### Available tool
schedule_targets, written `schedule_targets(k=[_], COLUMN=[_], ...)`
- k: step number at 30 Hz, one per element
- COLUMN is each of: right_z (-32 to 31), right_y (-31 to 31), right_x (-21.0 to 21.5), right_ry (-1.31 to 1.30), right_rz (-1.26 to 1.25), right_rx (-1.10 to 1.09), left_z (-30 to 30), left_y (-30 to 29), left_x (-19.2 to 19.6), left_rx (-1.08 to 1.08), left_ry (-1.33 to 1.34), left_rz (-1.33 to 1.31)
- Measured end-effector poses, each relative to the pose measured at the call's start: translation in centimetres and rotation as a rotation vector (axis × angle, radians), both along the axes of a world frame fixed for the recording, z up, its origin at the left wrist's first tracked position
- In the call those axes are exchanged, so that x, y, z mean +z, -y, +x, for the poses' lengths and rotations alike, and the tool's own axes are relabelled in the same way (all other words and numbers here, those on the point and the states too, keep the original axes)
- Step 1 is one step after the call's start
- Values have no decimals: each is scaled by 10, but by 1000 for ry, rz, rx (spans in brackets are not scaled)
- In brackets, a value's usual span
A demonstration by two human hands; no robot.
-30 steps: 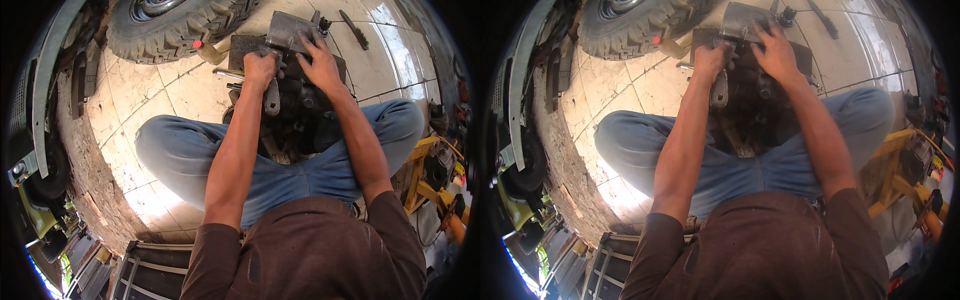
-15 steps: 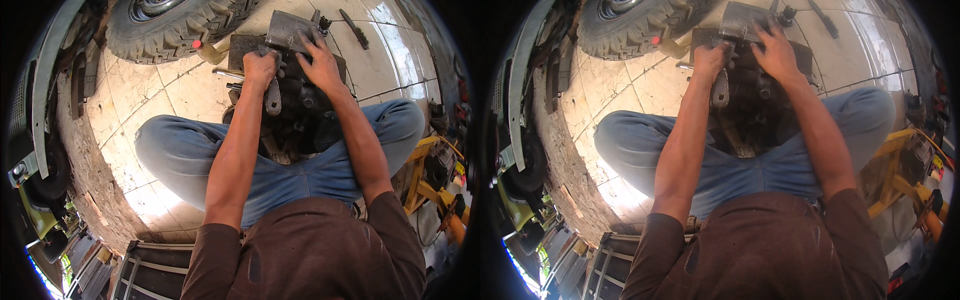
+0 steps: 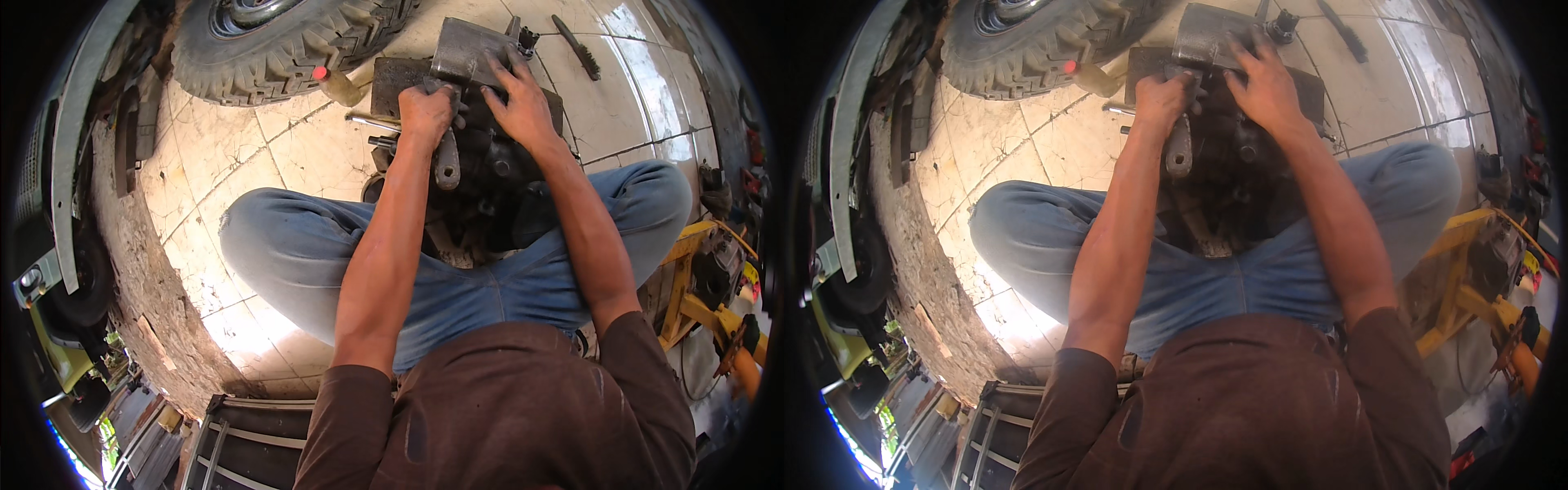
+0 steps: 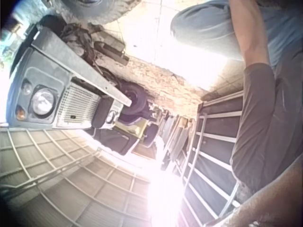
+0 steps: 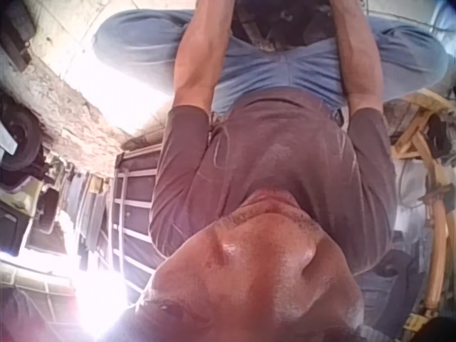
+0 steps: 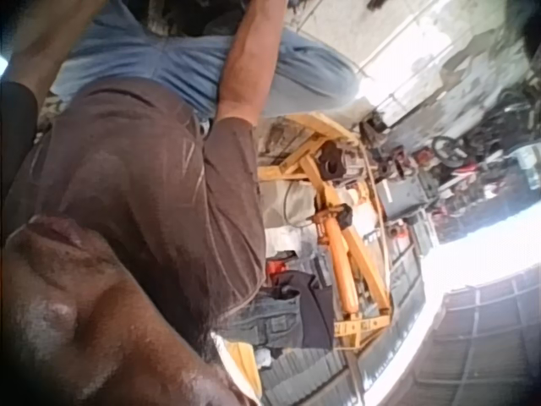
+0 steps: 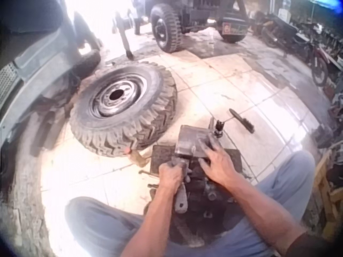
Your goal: The person sits on the floor and uses a screwdriver to manipulate a bolt on a metal mechanical component. They repeatedly tighten and loosen the bolt while holding the part steady with their other hand.
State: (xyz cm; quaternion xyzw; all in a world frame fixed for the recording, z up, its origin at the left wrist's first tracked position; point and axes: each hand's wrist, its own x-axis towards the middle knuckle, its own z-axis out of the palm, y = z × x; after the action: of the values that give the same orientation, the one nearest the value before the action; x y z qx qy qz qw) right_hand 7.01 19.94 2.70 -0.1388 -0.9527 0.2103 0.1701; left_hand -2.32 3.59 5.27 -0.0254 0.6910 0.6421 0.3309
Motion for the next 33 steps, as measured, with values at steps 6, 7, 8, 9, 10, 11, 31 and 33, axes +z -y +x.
schedule_targets(k=[6, 7, 8, 9, 10, 11, 31, 33], right_z=[0, -2, -3, -2, -2, -2, -1, 0], right_y=[-3, -3, -3, -3, -3, -4, -1, 0], right_x=[-2, -2, -2, -2, -1, 0, 0, 1], right_ry=[-24, -30, -36, -37, -42, -48, -15, -21], right_rz=[19, 12, 6, 9, 13, 17, 3, 1], right_rx=[5, 10, 15, 17, 18, 19, 11, 9], left_z=[1, 2, 2, 2, 2, 1, 7, 8], left_y=[-4, -3, -3, -2, -2, -3, -7, -8], left_x=[-1, -1, -5, -10, -7, -5, -3, -4], left_rx=[-2, -7, -2, 3, 6, 0, 27, 22], left_ry=[5, 5, 2, -2, -9, -4, 52, 33], left_rz=[-8, -9, -3, 3, 9, -3, 12, 15])
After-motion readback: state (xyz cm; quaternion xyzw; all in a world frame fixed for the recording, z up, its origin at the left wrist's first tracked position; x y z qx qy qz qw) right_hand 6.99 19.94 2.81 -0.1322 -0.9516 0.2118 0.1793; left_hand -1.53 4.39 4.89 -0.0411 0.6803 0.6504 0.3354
